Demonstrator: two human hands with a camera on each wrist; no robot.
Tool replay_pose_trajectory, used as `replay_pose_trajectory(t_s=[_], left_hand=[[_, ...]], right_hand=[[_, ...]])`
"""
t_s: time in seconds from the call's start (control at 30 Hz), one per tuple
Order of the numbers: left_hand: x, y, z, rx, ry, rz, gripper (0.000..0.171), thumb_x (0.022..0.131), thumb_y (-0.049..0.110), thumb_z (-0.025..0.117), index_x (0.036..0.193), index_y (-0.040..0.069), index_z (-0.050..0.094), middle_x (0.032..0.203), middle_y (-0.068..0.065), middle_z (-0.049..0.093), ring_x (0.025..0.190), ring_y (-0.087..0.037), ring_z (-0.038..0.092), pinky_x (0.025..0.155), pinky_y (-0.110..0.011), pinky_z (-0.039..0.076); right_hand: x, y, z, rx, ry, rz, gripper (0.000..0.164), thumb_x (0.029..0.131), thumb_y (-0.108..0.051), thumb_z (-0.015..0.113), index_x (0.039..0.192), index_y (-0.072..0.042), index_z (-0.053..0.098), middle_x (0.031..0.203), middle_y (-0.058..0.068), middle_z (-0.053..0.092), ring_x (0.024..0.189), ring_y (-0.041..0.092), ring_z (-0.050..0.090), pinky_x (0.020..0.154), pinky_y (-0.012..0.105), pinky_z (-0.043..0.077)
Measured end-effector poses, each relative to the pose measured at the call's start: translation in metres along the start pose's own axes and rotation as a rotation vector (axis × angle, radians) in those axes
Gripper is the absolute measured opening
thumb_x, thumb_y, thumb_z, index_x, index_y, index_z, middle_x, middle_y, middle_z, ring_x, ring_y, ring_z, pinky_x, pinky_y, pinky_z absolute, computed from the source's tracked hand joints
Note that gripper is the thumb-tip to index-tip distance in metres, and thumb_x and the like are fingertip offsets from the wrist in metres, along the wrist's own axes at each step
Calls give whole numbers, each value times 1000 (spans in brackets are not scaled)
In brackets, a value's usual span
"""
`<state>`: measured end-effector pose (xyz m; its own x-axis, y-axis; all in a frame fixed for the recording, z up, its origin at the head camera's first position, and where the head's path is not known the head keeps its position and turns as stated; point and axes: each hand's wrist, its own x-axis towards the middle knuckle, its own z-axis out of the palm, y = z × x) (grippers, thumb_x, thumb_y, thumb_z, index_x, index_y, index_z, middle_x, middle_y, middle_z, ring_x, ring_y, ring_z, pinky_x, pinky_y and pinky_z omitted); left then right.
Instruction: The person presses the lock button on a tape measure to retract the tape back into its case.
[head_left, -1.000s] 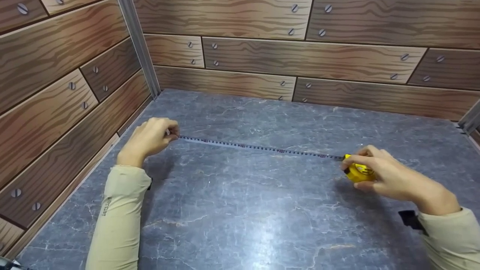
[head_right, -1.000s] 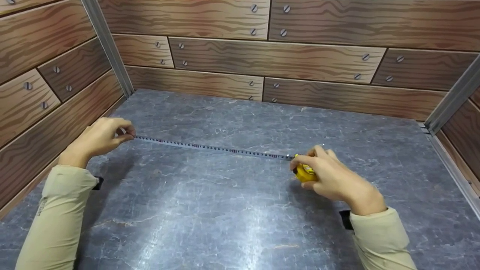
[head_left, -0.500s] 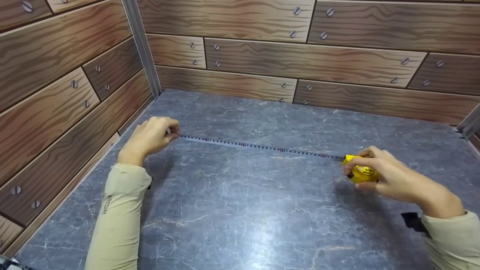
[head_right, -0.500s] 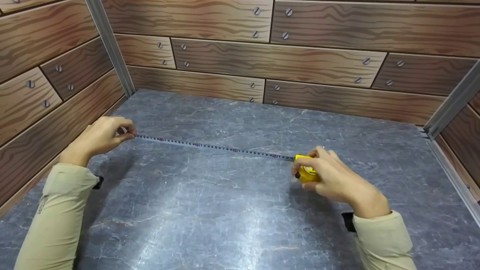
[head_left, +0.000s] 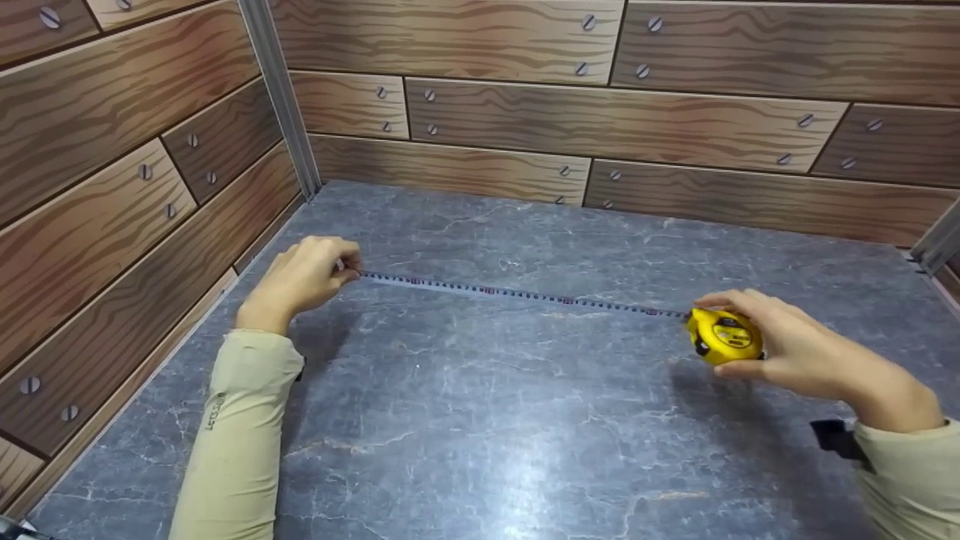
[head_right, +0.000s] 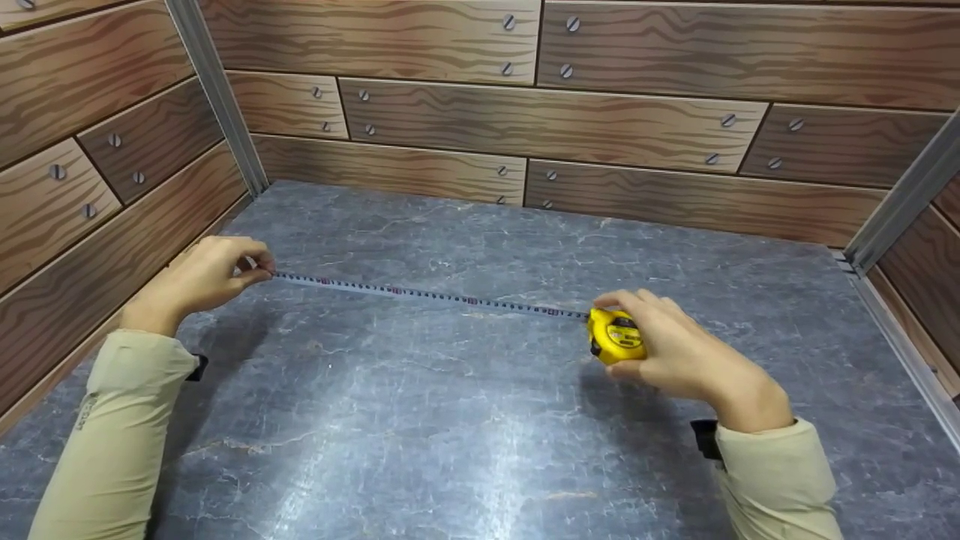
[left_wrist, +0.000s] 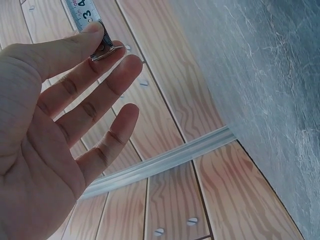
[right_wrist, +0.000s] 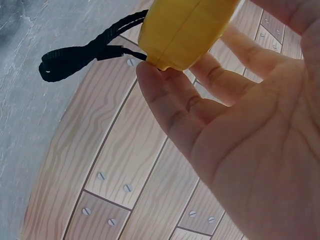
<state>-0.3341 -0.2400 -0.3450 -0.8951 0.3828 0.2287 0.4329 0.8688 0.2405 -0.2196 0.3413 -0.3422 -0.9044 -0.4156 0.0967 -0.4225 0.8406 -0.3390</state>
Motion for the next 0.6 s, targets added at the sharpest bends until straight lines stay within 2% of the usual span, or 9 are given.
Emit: replay_pose_trajectory(t_s=[0.17,0.43,0.6], left_hand=[[0,1,1,-9,3,14,5,98,10,75,95,13,74,102,-8,77,96,-30,74,83,-55,58],[3,5,2,-35,-7,14,6,98,10,76,94,15,75,103,-8,78,96,-29,74,85,-54,58],[3,7,2,-34,-11,22,6,97,10,76,94,14,75,102,-7,79,96,-28,74,82,-54,58]], right_hand=[[0,2,0,-8,-13,20,77,84,-20,92,151,-11,56,139,18,64,122,36,64,98,59,54],[0,1,0,-1,-14,7,78,83,-24,93,151,-9,57,139,20,65,122,39,65,99,62,55],[0,0,1,-23,-7,-8,78,83,-27,93,151,-11,58,139,18,66,121,35,66,98,58,56]])
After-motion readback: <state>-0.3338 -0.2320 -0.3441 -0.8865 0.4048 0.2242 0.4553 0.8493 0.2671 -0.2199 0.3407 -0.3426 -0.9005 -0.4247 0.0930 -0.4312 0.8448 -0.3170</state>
